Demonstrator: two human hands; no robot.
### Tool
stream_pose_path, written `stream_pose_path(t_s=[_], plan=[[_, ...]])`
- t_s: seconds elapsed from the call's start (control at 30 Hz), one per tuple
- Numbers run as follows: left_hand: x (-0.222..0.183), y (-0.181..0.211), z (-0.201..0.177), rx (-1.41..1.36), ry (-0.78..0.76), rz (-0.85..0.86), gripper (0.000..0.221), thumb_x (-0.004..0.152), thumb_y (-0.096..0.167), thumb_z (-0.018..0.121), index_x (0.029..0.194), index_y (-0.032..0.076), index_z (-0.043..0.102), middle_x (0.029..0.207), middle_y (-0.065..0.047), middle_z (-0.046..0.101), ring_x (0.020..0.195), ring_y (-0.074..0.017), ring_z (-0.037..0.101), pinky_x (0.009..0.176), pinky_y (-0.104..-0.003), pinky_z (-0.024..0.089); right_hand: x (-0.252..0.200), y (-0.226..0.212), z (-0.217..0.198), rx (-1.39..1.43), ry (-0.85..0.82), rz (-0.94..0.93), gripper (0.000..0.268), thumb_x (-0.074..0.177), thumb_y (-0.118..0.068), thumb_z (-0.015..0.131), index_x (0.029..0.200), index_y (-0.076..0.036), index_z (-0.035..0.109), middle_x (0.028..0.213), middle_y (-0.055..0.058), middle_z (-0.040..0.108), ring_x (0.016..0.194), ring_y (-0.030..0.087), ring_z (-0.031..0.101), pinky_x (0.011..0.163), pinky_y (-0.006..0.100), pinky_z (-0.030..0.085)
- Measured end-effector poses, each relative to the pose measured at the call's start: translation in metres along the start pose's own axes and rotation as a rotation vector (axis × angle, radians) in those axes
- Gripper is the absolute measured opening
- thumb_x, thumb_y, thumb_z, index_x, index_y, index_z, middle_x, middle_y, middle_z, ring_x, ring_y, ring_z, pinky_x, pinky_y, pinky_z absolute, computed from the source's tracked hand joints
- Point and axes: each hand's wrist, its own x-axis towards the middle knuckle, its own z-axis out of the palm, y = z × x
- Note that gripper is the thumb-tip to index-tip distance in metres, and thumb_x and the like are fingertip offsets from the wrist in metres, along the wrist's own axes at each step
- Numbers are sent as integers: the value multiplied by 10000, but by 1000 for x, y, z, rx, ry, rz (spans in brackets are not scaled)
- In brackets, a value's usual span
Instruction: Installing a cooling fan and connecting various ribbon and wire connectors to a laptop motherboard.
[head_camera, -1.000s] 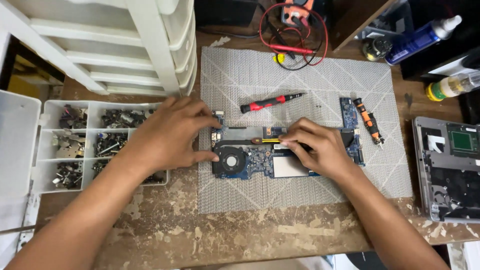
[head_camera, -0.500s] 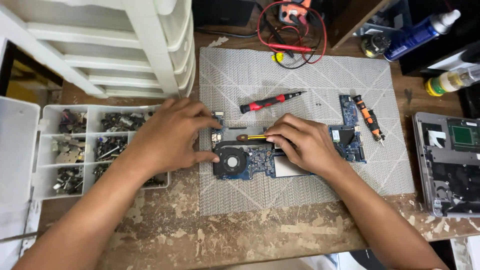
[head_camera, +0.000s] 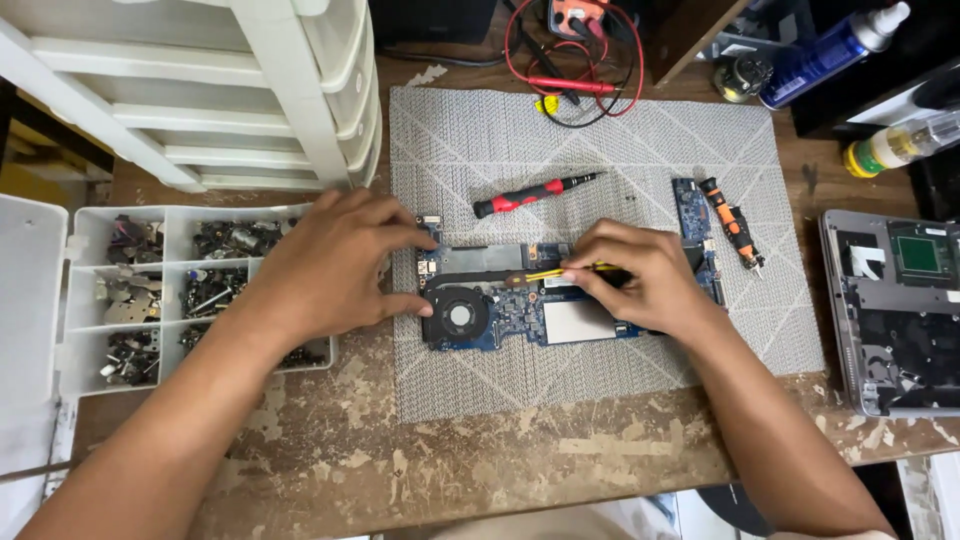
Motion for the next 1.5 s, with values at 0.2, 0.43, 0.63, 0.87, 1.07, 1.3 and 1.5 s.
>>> stream_pose_path(t_s=[0.2,0.43,0.63,0.87,1.07,1.3,1.5], plan=[[0,-1,4,2,18,4,614,749,485,853,1233,132,721,1219,-137,707,1203,-321,610,1098,-452,405,7,-3,20,-30,-20,-39,40,860,-14,740,851,-51,752,785,85,719,579,195,606,520,292,481],[2,0,1,-8,-6,0,613,758,475,848,1240,122,713,1232,-148,705,1221,-329,602,1128,-469,389,4,9,19,41,71,-8,53,883,13,718,905,-32,737,818,128,704,630,246,616,551,325,484],[3,0,3,-23,-13,-26,622,760,470,846,1262,134,700,1229,-141,704,1232,-326,599,1146,-467,361,-8,10,-7,-12,42,90,33,856,-7,757,854,-32,736,772,105,706,536,199,572,485,298,442],[5,2,3,-20,-28,-48,630,756,468,846,1277,150,693,1245,-134,695,1251,-328,583,1172,-481,324,-7,14,-3,-16,3,98,51,865,-8,749,821,-21,726,770,116,703,520,201,562,478,291,444],[4,10,-4,-6,-43,-85,618,746,439,859,1269,152,697,1245,-128,697,1252,-323,582,1167,-462,341,1,4,7,-116,-21,41,92,876,-62,749,794,-59,710,783,71,702,495,170,559,436,286,426],[3,14,-6,-11,-42,-125,630,748,457,855,1278,159,694,1249,-114,698,1251,-305,581,1165,-432,346,6,6,24,-123,-8,-16,120,915,-89,727,802,-55,709,810,66,701,512,144,539,438,246,418],[1,16,-12,-13,-57,-126,624,752,434,860,1279,146,691,1249,-125,701,1244,-314,591,1153,-439,364,4,9,33,-168,146,-116,107,920,-118,742,820,-96,707,817,32,692,525,170,584,466,270,461]])
